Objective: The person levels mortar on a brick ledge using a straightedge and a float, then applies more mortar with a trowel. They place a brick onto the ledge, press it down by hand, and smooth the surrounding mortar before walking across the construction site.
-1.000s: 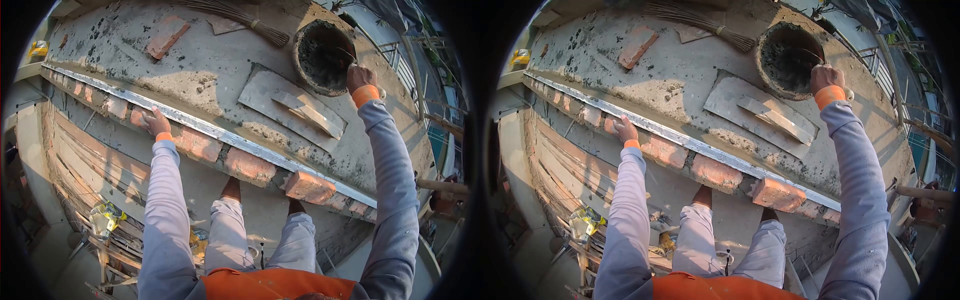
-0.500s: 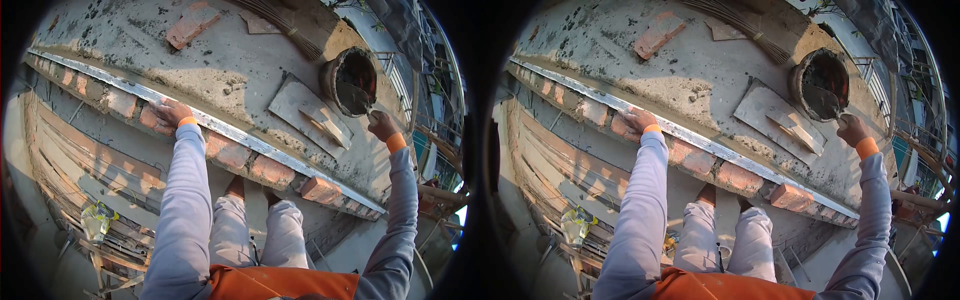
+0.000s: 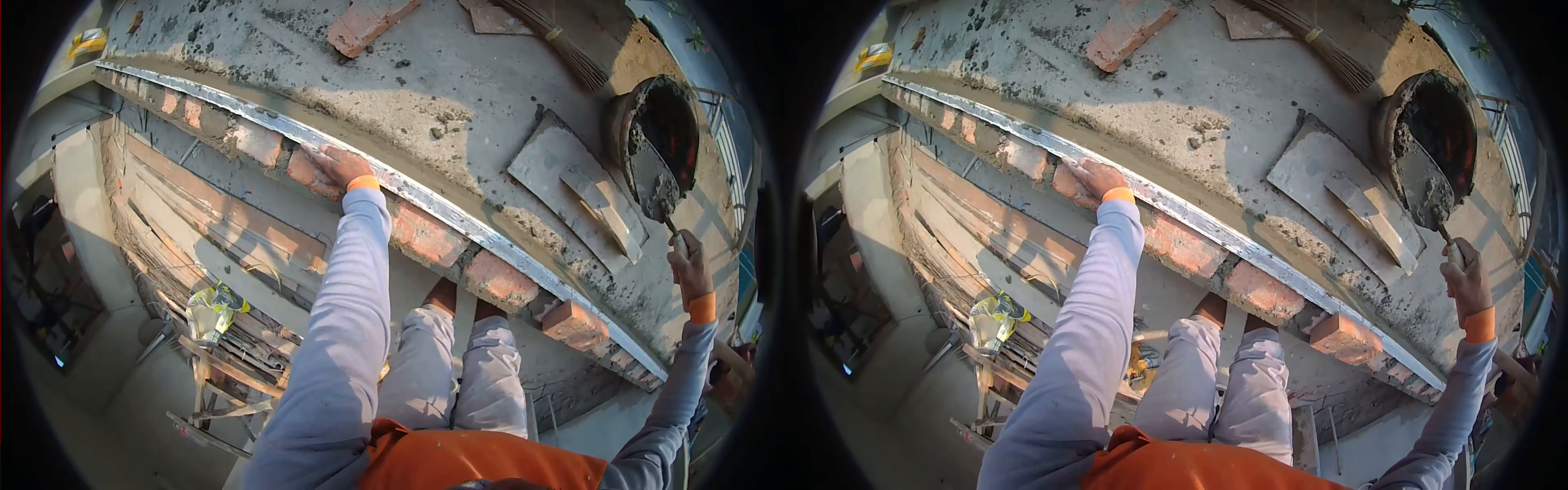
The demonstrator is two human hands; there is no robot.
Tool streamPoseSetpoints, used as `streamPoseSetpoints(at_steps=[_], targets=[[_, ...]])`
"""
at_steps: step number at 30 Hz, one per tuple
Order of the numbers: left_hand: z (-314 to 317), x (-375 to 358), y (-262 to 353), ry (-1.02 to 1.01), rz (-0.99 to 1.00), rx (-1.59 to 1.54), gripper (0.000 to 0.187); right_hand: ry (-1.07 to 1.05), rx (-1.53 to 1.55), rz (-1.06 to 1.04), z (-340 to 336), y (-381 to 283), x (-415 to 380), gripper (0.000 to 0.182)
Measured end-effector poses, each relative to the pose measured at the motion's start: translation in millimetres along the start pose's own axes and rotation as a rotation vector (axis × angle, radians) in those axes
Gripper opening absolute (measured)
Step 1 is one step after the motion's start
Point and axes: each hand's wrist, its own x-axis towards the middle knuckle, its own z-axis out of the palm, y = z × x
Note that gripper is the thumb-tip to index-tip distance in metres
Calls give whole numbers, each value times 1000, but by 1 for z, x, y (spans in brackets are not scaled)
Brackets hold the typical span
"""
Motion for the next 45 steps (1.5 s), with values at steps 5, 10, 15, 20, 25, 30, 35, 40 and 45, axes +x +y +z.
streamPoseSetpoints(at_steps=[5,10,15,20,25,30,35,40,45], targets=[[40,-16,-85,-62,218,333,49,77,172,45,45,28,-5,26],[-68,12,115,-900,280,1412,47,70,395,-66,90,20,-13,40],[-86,28,147,-1121,294,1564,49,-154,444,-70,154,-53,-6,51],[-92,30,167,-1175,302,1537,49,-372,706,-180,244,-117,31,45],[-77,19,125,-1032,295,1555,48,127,199,-724,326,-162,72,50],[-86,22,144,-1103,220,1429,46,-92,-176,-604,363,-202,68,57],[-47,-17,30,-470,27,616,47,-136,-19,-677,338,-190,66,55],[-48,-21,22,-341,-196,172,48,-252,118,-680,308,-180,119,51],[-23,-39,-30,-209,97,-34,49,-419,-28,-661,323,-206,174,44]])
